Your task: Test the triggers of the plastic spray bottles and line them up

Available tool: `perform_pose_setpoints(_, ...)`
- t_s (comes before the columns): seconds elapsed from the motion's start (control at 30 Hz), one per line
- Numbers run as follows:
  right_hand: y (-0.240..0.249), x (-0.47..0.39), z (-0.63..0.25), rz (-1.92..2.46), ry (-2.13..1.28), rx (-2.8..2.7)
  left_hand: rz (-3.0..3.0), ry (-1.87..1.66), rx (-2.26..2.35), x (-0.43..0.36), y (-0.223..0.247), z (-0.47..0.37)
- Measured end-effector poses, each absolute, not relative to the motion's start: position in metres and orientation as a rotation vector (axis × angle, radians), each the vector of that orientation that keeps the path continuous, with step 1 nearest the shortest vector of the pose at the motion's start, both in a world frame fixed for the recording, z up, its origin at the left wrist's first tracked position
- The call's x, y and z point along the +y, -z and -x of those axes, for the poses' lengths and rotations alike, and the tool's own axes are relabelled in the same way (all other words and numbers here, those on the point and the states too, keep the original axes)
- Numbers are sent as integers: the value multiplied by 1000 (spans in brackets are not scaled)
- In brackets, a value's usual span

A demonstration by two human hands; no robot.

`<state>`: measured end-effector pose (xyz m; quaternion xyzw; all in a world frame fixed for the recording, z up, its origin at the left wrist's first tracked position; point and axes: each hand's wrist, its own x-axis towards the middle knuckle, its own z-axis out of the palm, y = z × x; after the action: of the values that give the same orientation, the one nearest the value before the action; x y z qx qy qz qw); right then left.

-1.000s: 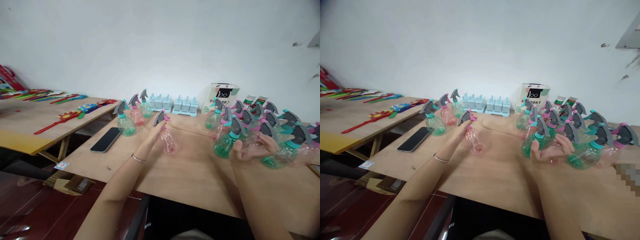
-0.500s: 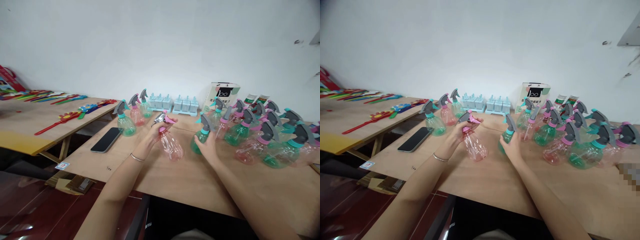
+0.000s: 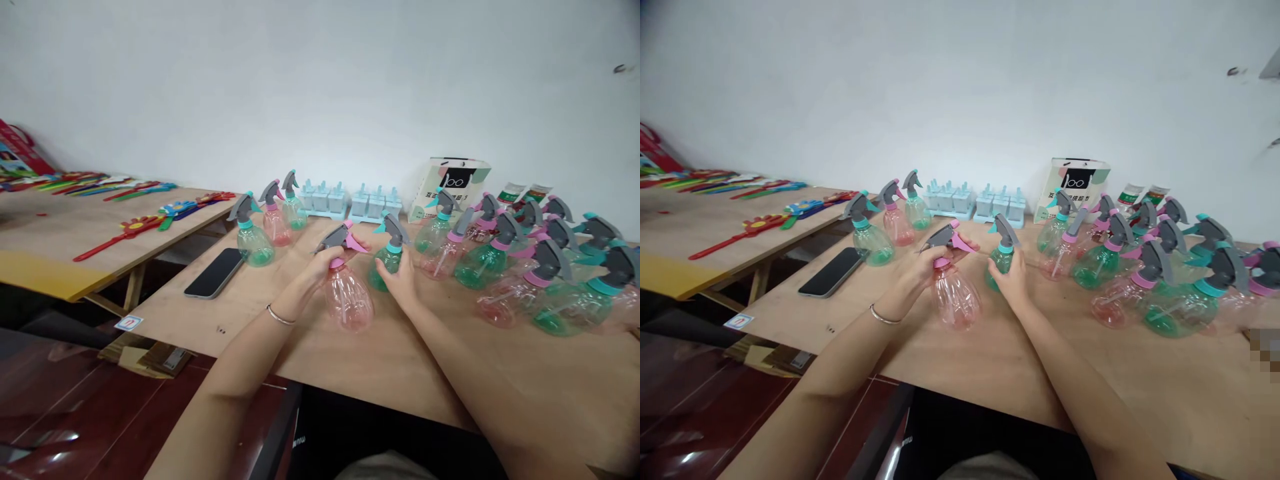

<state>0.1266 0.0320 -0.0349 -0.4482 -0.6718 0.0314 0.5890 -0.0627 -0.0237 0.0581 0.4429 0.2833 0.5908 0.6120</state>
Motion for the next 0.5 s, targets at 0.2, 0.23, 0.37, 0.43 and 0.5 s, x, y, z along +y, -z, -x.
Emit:
perform_pose_setpoints(0.2, 36, 32, -127, 1039, -65, -1571, -1145, -1390, 652, -28, -64, 65)
perform_pose_setpoints(0.23, 36, 32, -127, 1040, -64, -1567, -1155, -1386, 638, -29, -65, 65)
perform_pose_setpoints(0.37, 36, 32, -128, 1054, -55, -1565, -1141, -1403, 644, -29, -64, 67)
perform_pose_setpoints(0.43, 36, 32, -128, 1054, -55, -1569, -1134, -1432, 683, -28, -62, 68)
perform_pose_setpoints(0.5, 36, 31, -128, 1058, -60, -1569, -1143, -1451, 712, -26, -61, 69)
